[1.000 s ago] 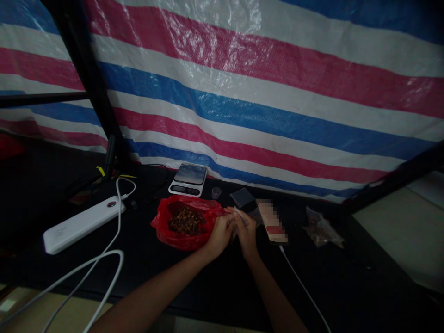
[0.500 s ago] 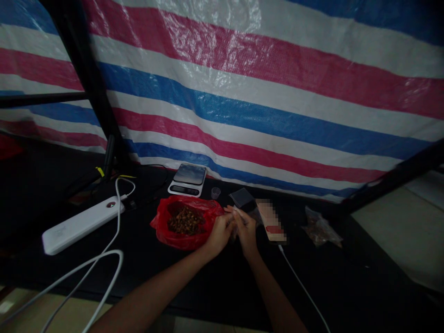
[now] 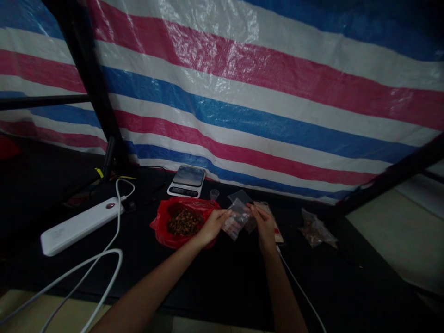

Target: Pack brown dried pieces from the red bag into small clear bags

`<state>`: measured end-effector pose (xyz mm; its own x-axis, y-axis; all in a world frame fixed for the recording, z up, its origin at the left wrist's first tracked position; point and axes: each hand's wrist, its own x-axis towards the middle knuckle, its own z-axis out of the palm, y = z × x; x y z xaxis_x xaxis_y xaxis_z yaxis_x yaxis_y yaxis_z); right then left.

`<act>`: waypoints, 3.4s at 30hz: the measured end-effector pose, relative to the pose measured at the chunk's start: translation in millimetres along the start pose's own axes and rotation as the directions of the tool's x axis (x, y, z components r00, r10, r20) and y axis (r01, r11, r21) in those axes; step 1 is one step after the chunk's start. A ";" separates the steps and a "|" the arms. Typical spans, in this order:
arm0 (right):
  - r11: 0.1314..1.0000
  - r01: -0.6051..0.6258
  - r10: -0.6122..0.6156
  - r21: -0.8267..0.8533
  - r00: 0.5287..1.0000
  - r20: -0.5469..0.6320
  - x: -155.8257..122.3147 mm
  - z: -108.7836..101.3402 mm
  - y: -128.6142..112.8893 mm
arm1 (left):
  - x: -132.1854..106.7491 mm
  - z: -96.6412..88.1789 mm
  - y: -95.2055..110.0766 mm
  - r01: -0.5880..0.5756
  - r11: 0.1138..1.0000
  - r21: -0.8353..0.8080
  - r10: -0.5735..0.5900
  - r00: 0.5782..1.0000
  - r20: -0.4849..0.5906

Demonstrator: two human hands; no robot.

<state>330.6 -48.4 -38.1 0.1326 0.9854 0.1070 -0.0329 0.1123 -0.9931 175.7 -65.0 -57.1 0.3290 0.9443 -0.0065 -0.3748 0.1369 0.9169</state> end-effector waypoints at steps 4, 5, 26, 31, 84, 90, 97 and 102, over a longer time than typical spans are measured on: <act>0.997 0.016 -0.012 -0.079 0.998 0.057 3.7 -10.0 -1.7 | 1.1 -4.2 0.0 -0.064 0.994 0.090 0.066 0.998 -0.024; 0.994 0.014 -0.006 -0.105 0.997 0.078 4.7 -11.4 -0.5 | 1.0 -4.6 -0.5 -0.081 0.990 0.114 0.084 0.996 -0.025; 0.953 0.116 -0.078 -0.280 0.986 0.145 14.1 -14.6 3.5 | -4.4 -6.7 -9.4 0.101 0.946 0.309 -0.188 0.945 0.266; 0.926 0.204 -0.189 -0.319 0.979 0.076 19.1 -14.1 10.7 | -0.8 -7.7 -11.6 0.066 0.959 0.275 -0.124 0.972 0.201; 0.692 0.329 -0.061 -0.643 0.914 0.402 154.4 27.4 45.9 | -30.6 16.3 7.6 -0.477 -0.316 0.820 0.223 0.803 0.553; 0.663 0.330 -0.078 -0.672 0.923 0.377 150.1 33.9 43.9 | -29.3 26.0 -25.1 -0.516 -0.329 0.791 0.227 0.769 0.597; 0.553 0.313 -0.072 -0.772 0.941 0.330 145.8 32.2 38.5 | -19.9 17.7 -26.5 -0.494 -0.302 0.815 0.231 0.792 0.565; 0.404 0.296 -0.111 -0.865 0.955 0.274 134.5 32.2 28.9 | -20.2 20.0 -27.5 -0.487 -0.303 0.819 0.202 0.807 0.555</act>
<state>315.6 91.5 -50.9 -0.1415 0.9638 0.2258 0.8833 0.2260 -0.4108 196.8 -93.8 -74.2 0.6705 0.6238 0.4016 0.6634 -0.7464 0.0519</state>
